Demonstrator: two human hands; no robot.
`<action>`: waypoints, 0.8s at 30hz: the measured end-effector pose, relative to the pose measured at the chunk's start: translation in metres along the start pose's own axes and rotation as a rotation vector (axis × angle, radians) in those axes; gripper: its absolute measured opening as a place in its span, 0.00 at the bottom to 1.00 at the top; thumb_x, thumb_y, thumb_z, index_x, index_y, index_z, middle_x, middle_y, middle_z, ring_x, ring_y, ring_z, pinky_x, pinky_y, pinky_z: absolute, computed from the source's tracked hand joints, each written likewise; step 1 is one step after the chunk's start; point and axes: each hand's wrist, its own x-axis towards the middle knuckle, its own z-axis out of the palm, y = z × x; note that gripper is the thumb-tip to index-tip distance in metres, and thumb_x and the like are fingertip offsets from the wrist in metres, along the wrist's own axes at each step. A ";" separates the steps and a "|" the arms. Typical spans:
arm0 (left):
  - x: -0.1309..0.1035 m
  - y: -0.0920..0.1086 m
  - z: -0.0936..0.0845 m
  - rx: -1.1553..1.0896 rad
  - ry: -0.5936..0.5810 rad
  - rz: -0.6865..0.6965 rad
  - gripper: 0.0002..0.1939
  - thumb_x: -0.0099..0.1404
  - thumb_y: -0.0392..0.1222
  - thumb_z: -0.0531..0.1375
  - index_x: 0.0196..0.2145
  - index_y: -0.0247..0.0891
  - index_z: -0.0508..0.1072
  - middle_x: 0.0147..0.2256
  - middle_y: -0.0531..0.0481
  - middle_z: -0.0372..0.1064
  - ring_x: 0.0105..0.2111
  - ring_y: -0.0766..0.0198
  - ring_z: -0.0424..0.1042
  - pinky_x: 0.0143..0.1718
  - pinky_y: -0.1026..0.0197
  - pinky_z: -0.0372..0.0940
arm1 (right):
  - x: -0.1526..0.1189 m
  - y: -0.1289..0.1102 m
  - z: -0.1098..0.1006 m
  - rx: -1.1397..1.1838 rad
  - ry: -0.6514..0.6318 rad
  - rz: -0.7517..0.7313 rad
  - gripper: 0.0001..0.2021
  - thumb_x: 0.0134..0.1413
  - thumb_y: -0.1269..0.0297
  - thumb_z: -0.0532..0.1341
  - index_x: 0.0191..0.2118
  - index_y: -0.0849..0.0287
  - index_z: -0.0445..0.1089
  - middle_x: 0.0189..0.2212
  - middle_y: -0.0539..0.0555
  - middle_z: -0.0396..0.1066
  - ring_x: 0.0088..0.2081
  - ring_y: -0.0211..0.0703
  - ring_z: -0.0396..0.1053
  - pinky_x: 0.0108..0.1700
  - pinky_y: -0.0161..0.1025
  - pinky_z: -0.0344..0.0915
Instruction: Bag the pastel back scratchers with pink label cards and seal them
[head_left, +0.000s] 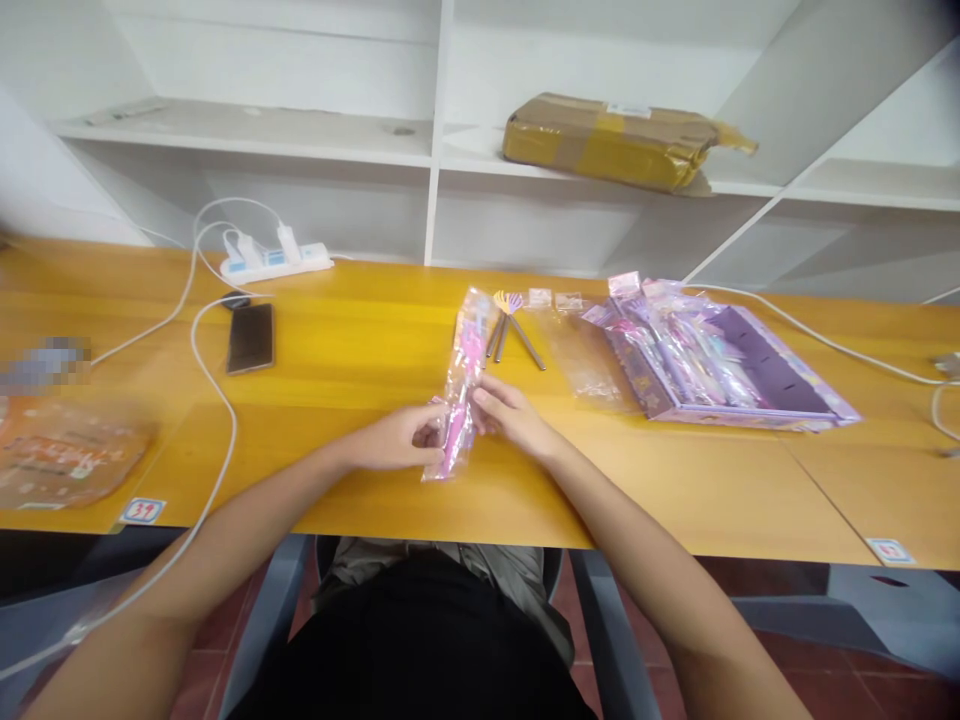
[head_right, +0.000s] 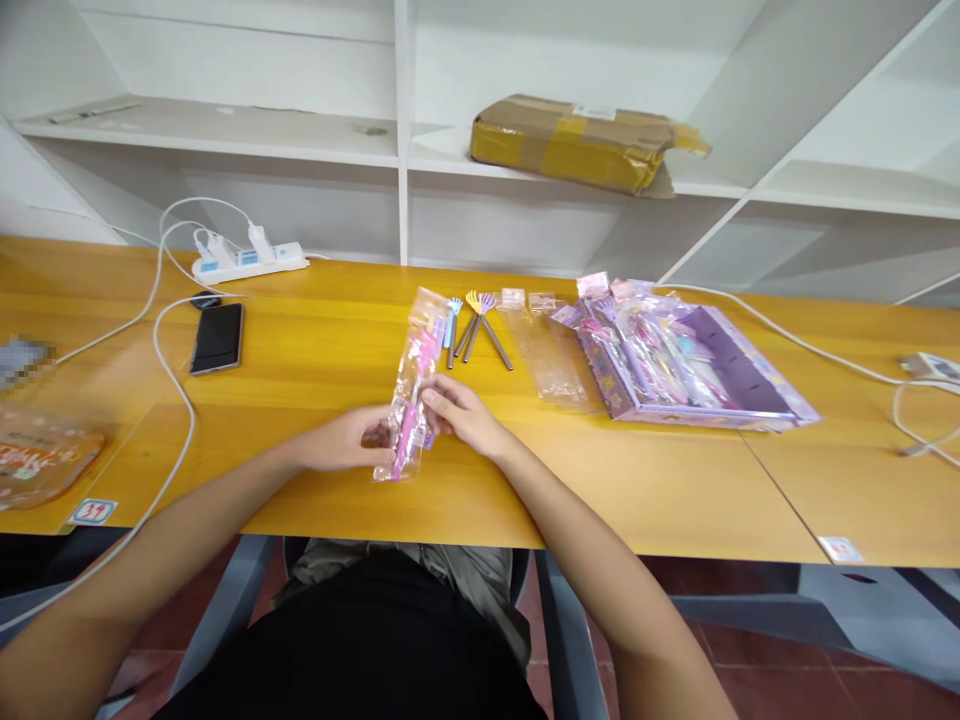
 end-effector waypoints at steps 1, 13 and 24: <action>-0.001 0.002 0.002 0.043 -0.042 -0.022 0.15 0.67 0.46 0.71 0.50 0.41 0.80 0.40 0.46 0.78 0.37 0.58 0.77 0.40 0.57 0.70 | 0.000 0.000 -0.001 0.037 0.029 0.003 0.25 0.61 0.37 0.70 0.43 0.56 0.71 0.22 0.43 0.68 0.22 0.35 0.65 0.23 0.33 0.57; 0.006 -0.007 -0.014 -0.043 0.470 0.068 0.26 0.68 0.50 0.71 0.58 0.42 0.72 0.44 0.47 0.75 0.41 0.60 0.76 0.44 0.58 0.70 | -0.011 -0.007 0.011 0.091 -0.574 0.344 0.22 0.61 0.49 0.74 0.49 0.62 0.76 0.35 0.54 0.82 0.26 0.37 0.79 0.27 0.32 0.75; 0.004 -0.010 -0.010 0.110 0.447 0.027 0.13 0.70 0.45 0.68 0.50 0.42 0.77 0.37 0.50 0.76 0.36 0.61 0.75 0.41 0.57 0.68 | -0.003 -0.004 -0.010 -0.257 -0.199 0.090 0.17 0.72 0.48 0.63 0.41 0.59 0.73 0.32 0.51 0.76 0.28 0.36 0.73 0.28 0.33 0.67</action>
